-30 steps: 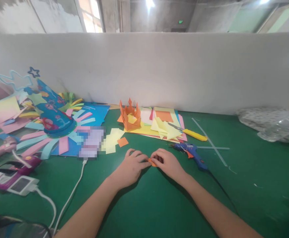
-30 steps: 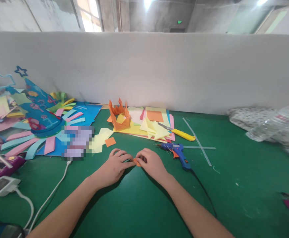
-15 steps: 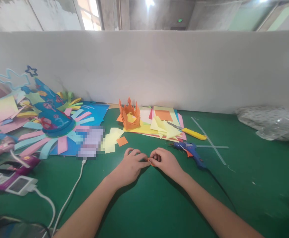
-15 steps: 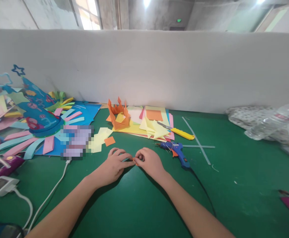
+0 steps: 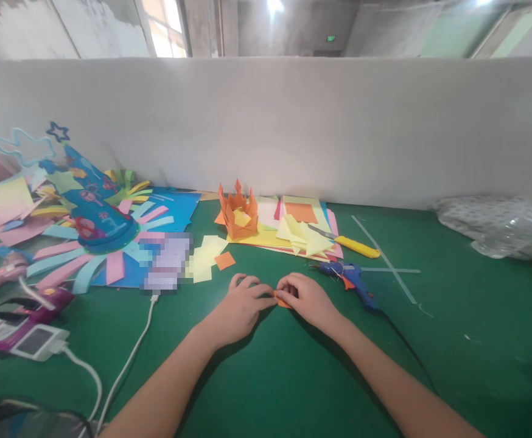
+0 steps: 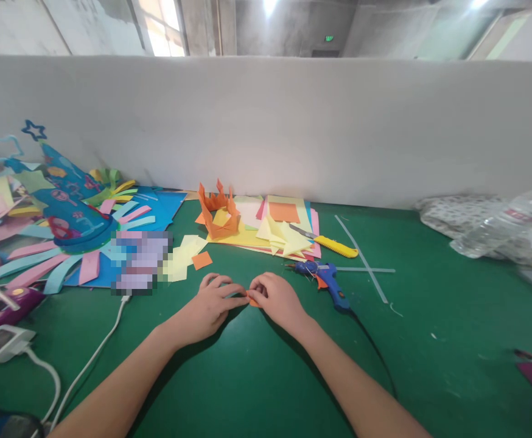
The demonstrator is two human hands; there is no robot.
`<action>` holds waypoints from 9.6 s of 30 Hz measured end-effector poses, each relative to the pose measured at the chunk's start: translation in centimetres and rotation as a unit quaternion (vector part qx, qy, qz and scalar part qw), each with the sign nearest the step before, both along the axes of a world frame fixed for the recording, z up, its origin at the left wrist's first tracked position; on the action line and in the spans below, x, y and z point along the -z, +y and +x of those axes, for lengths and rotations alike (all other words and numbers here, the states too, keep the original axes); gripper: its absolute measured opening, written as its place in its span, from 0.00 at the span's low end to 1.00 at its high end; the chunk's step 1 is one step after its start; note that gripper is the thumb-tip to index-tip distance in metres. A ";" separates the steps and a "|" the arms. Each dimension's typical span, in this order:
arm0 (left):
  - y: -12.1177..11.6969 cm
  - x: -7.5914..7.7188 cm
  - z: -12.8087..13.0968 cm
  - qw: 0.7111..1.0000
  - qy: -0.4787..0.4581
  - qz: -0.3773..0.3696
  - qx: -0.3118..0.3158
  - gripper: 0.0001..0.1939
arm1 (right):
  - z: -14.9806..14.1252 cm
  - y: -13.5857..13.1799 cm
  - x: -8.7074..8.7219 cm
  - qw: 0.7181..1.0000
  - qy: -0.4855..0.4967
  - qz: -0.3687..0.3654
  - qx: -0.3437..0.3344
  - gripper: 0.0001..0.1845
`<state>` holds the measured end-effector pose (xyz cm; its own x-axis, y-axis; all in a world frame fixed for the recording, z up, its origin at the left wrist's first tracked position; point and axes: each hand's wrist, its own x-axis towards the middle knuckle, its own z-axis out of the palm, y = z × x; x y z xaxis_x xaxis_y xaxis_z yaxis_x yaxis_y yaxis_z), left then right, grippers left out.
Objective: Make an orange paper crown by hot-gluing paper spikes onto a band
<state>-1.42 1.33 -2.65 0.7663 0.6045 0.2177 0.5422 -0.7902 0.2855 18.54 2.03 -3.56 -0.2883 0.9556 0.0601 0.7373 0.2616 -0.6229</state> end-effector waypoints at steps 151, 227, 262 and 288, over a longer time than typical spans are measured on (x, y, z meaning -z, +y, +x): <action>0.0 -0.3 0.3 0.996 -0.033 -0.080 0.006 0.21 | -0.8 -0.8 -0.3 0.994 -0.103 0.016 0.030 0.04; -0.3 -0.6 0.0 0.998 -0.010 -0.058 -0.018 0.22 | 0.1 -1.0 -0.8 0.991 -0.095 0.031 -0.086 0.07; -0.2 -0.8 0.0 0.999 -0.012 -0.044 0.006 0.19 | 2.1 -1.2 -0.8 0.973 -0.138 0.118 -0.140 0.14; 0.7 0.0 0.1 0.996 -0.047 -0.046 0.058 0.19 | 2.7 -0.1 0.1 0.963 -0.060 0.156 -0.213 0.11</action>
